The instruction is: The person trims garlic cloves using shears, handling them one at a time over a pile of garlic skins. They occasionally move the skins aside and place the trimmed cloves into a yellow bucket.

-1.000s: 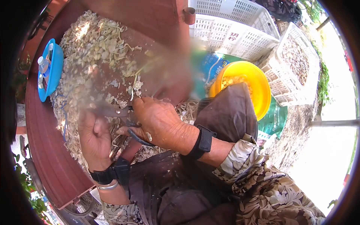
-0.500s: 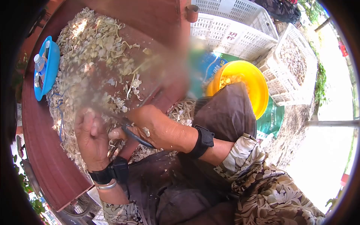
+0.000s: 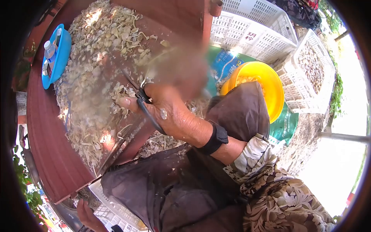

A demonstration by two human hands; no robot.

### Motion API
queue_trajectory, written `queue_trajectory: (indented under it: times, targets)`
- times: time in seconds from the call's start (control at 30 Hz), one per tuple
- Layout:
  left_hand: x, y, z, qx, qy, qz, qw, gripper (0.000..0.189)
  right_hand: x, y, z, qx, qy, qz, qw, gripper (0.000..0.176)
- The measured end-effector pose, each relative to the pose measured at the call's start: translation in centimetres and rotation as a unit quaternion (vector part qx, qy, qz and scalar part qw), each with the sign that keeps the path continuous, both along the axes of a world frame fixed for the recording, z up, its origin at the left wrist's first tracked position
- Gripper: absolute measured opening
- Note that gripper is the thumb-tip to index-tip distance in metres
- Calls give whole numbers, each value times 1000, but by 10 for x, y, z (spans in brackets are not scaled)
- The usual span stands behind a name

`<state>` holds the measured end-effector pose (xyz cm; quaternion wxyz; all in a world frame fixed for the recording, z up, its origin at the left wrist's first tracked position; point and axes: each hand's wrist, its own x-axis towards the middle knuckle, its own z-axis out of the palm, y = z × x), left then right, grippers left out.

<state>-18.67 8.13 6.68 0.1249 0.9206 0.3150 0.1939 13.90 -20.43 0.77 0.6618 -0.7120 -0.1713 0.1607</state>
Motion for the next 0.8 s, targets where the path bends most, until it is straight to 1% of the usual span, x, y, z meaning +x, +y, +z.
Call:
queue_trajectory:
  times: [0.03,0.07,0.1,0.13,0.17,0.2,0.23,0.3,0.37,0.4,0.43,0.47,0.53,0.57,0.6,0.63,0.67,0.73,0.77,0.8]
  targets:
    - [26,-15,-4,-119,-96,-4,988,19,-1,1,2,1,-3,7,1000,46]
    - [66,-37,-1,-143,-76,-9,987,16,-2,0,4,3,-6,11,1000,46]
    - [98,-48,-4,-202,-77,-51,975,18,-1,0,2,-3,-12,16,1000,47]
    - [139,-66,-8,-230,-90,-122,961,17,-3,-1,-2,-10,-17,20,1000,49]
    - [175,-82,-7,-256,-52,-147,954,17,-3,-2,-4,-18,-22,25,999,50]
    - [205,-84,-20,-216,-40,-198,955,18,-2,-3,-5,-34,-18,17,999,51]
    - [232,-83,-30,-179,5,-230,957,21,-1,-3,-5,-50,-13,8,999,52]
    - [277,-69,-72,-37,-29,-323,945,20,4,-6,-5,-70,-24,-8,997,54]
    - [306,-65,-96,36,6,-305,952,18,6,-8,-7,-77,-53,-23,995,56]
    - [316,-64,-102,72,24,-295,952,17,8,-10,-7,-64,-45,-22,997,57]
    - [320,-61,-103,89,79,-258,959,16,9,-10,-6,-50,-35,-20,998,57]
    - [322,-58,-104,61,65,-271,958,15,9,-11,-7,-34,-26,-17,999,58]
    - [320,-53,-101,8,36,-293,955,14,10,-10,-10,-43,-31,-14,999,57]
    - [314,-54,-96,-131,13,-266,955,14,11,-9,-12,-46,-36,-11,998,57]
    - [305,-58,-87,-267,-12,-234,935,14,11,-7,-15,-41,-48,-15,998,55]
    - [299,-65,-79,-399,-35,-198,894,14,10,-5,-20,-37,-59,-20,997,54]
    - [295,-72,-75,-463,-67,-182,865,14,8,-4,-24,-35,-69,-25,997,53]
    - [287,-83,-71,-582,-135,-144,789,15,7,-6,-25,-41,-81,2,996,40]
    - [282,-81,-69,-600,-136,-162,772,21,7,-6,-25,-44,-88,15,995,33]
    - [276,-84,-68,-601,-136,-170,769,21,4,-2,-27,-15,-63,4,998,37]
